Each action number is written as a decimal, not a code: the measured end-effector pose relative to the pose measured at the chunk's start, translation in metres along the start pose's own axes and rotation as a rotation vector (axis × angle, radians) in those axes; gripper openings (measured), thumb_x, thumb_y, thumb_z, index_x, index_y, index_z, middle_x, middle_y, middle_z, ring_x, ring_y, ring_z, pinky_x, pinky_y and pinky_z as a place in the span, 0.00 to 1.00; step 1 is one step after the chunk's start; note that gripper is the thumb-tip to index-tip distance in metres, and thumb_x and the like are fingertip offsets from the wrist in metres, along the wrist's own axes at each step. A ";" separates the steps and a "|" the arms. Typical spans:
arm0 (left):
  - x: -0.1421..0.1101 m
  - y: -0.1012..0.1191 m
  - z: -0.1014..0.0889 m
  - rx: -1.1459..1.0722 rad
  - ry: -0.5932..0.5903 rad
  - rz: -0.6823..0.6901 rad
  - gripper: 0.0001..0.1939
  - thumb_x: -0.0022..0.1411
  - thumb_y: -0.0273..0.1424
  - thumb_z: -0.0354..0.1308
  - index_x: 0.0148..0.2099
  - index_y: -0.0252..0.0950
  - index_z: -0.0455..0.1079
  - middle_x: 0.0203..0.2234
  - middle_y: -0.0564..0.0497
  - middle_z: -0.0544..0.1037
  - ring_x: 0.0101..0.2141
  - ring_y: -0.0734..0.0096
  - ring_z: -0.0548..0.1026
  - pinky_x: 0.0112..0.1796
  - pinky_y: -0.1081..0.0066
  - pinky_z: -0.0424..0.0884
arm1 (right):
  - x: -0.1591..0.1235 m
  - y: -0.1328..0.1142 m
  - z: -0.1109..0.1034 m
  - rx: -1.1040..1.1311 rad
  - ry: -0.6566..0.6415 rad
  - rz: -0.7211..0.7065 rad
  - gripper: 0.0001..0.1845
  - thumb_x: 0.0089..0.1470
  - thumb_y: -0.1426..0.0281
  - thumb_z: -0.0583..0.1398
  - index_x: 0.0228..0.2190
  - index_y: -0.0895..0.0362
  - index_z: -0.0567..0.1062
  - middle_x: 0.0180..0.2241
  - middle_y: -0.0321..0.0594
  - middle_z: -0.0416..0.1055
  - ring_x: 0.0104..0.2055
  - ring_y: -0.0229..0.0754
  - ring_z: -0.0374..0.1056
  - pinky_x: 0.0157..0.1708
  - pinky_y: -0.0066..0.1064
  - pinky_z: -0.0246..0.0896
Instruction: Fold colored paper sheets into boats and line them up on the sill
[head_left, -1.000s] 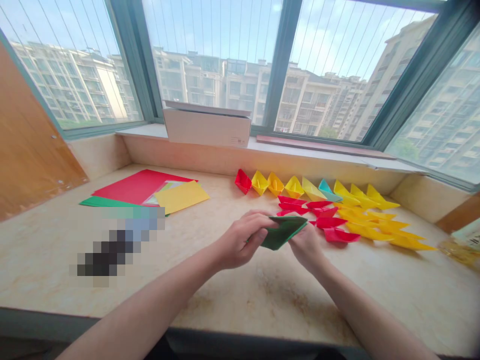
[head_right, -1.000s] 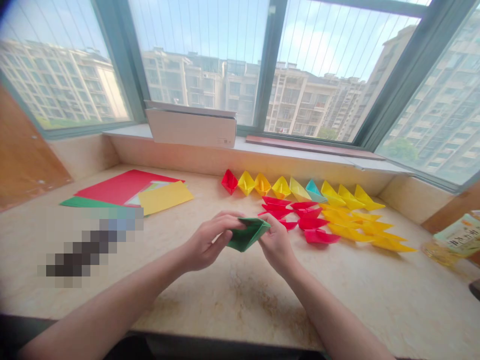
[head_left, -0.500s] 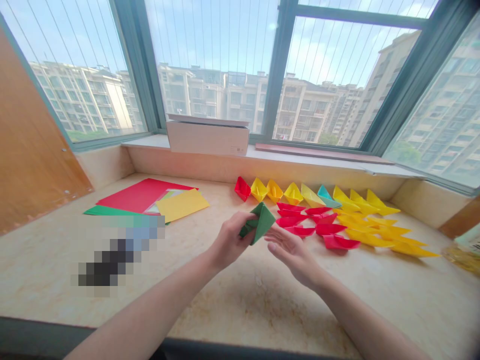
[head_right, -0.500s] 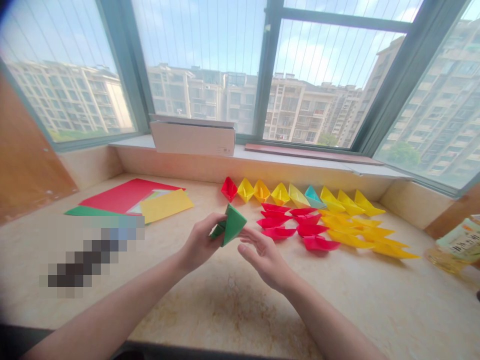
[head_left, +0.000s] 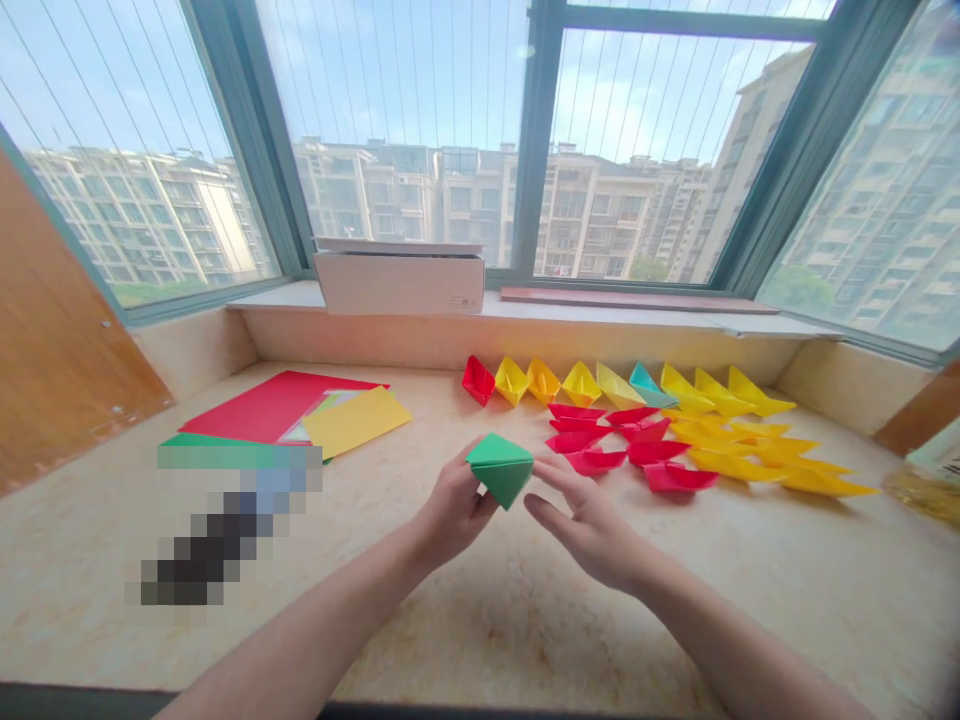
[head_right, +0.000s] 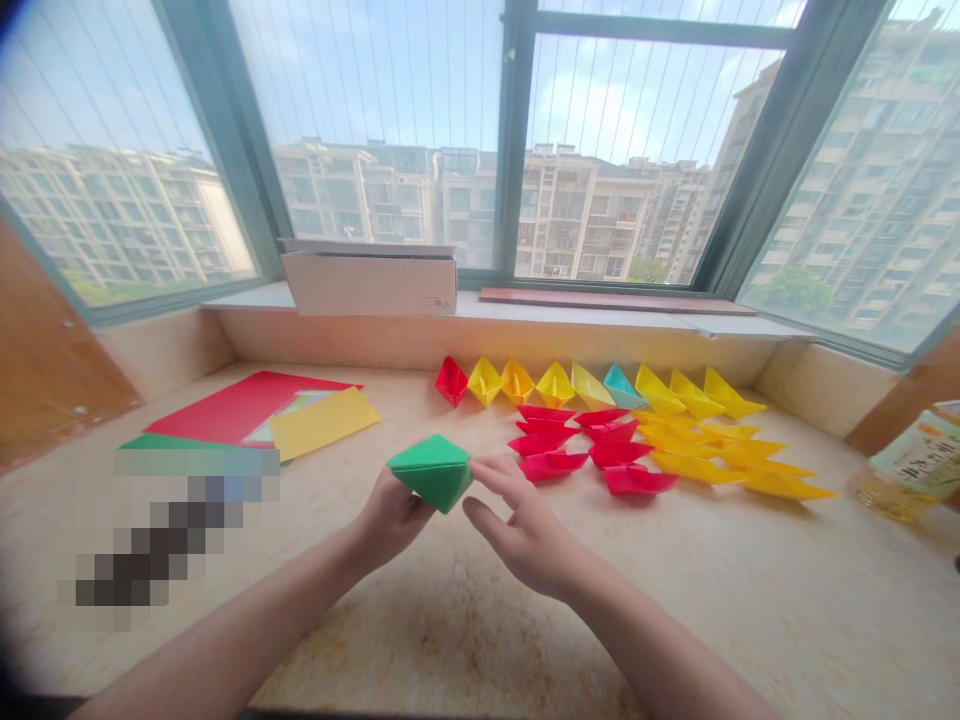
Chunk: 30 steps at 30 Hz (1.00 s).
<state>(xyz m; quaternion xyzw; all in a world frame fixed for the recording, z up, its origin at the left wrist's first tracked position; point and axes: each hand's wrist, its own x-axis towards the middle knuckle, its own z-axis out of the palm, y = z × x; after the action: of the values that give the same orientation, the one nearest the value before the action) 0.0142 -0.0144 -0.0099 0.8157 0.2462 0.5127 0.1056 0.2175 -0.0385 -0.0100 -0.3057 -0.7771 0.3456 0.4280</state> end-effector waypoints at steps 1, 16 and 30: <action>0.000 0.001 -0.001 0.013 0.001 0.014 0.09 0.59 0.21 0.55 0.40 0.36 0.74 0.35 0.46 0.80 0.37 0.64 0.77 0.39 0.67 0.73 | 0.001 -0.002 0.002 -0.030 0.021 -0.027 0.23 0.63 0.70 0.57 0.58 0.44 0.69 0.55 0.42 0.68 0.60 0.49 0.61 0.61 0.47 0.55; 0.006 0.013 -0.007 -0.064 -0.098 0.110 0.08 0.65 0.27 0.53 0.43 0.36 0.73 0.39 0.42 0.75 0.40 0.63 0.74 0.40 0.67 0.73 | 0.000 -0.006 0.000 -0.129 -0.083 -0.062 0.26 0.59 0.78 0.57 0.55 0.44 0.72 0.70 0.36 0.45 0.72 0.48 0.34 0.66 0.52 0.43; 0.004 0.014 -0.003 -0.133 -0.130 0.064 0.05 0.62 0.26 0.55 0.36 0.36 0.72 0.31 0.45 0.80 0.33 0.65 0.77 0.37 0.68 0.74 | -0.003 -0.018 0.005 -0.063 -0.207 0.018 0.26 0.61 0.76 0.57 0.59 0.47 0.68 0.71 0.35 0.38 0.73 0.47 0.31 0.69 0.45 0.39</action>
<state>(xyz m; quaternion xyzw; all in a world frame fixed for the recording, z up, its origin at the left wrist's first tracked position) 0.0166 -0.0244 0.0005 0.8460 0.1778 0.4770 0.1588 0.2115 -0.0527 0.0009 -0.2883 -0.8250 0.3547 0.3325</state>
